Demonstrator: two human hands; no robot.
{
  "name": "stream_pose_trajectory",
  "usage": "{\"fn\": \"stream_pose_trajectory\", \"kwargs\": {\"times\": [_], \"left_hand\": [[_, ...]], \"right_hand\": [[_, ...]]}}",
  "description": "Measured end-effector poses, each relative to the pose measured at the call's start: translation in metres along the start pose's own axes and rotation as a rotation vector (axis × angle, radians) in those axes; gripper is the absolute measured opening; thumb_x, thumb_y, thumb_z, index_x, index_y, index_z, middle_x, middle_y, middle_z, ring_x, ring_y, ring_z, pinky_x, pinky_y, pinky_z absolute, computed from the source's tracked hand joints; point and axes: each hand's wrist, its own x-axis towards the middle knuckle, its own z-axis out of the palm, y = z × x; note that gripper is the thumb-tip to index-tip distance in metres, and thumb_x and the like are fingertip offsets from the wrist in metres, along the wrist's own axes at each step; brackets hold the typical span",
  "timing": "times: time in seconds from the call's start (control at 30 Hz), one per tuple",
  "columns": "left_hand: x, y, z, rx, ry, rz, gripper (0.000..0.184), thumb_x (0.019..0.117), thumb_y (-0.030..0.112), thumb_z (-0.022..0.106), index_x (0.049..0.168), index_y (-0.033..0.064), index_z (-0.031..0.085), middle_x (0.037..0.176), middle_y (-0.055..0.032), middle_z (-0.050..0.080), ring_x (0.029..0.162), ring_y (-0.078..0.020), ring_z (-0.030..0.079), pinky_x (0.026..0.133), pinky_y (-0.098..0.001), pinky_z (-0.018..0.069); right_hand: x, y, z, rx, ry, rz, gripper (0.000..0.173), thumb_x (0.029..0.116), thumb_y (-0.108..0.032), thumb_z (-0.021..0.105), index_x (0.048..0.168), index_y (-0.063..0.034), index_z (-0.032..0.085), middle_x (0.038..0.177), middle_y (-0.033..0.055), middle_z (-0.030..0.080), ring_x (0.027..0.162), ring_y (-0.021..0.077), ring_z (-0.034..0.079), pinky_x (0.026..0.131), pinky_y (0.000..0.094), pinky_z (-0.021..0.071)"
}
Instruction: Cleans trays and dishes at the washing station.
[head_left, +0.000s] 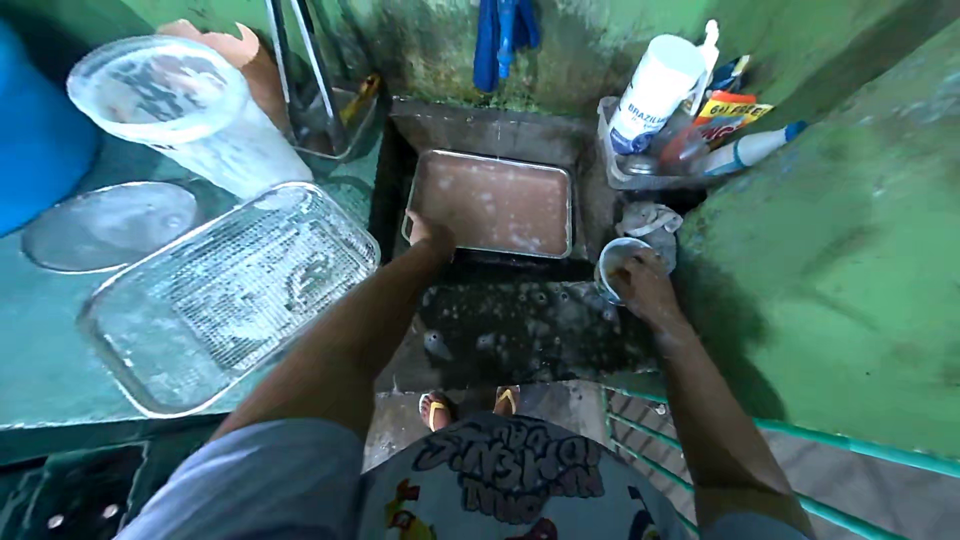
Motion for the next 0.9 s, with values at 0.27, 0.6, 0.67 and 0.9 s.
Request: {"fn": "stream_pose_trajectory", "kwargs": {"times": [0.27,0.6,0.67,0.9], "left_hand": [[-0.022,0.004,0.002,-0.017,-0.006,0.147,0.023,0.0975,0.015,0.066,0.118,0.0059,0.07,0.12,-0.0229,0.067,0.113,-0.0458,0.064,0.087,-0.0655,0.0539],[-0.04,0.0,0.0,-0.006,0.024,0.27,0.024,0.0953,0.011,0.068,0.118,0.0057,0.071,0.121,-0.0211,0.068,0.116,-0.0444,0.062,0.092,-0.0672,0.0506],[-0.029,-0.003,0.007,0.065,0.014,0.225,0.02,0.0943,0.011,0.069,0.112,0.0044,0.072,0.116,-0.0208,0.069,0.112,-0.0439,0.064,0.089,-0.0663,0.0515],[-0.037,0.007,0.005,0.099,-0.06,0.126,0.021,0.0937,0.012,0.069,0.112,0.0027,0.071,0.119,-0.0207,0.068,0.113,-0.0419,0.064,0.089,-0.0621,0.0535]], "right_hand": [[-0.002,0.005,0.002,0.012,-0.008,0.03,0.026,0.0986,-0.027,0.068,0.118,-0.0105,0.073,0.137,0.0187,0.059,0.131,0.0411,0.054,0.103,0.0618,0.0485],[-0.004,0.007,0.006,0.05,0.116,-0.019,0.023,0.0951,-0.028,0.073,0.11,-0.0109,0.076,0.137,0.0172,0.059,0.129,0.0402,0.054,0.102,0.0607,0.0494],[-0.006,0.005,0.007,0.05,0.192,-0.004,0.022,0.0958,-0.024,0.071,0.112,-0.0105,0.076,0.14,0.0199,0.057,0.129,0.0423,0.055,0.101,0.0613,0.0497],[0.006,0.001,-0.01,0.008,-0.113,0.02,0.039,0.1001,-0.034,0.064,0.13,-0.0082,0.066,0.142,0.0235,0.055,0.135,0.0427,0.05,0.108,0.0617,0.0439]]}}
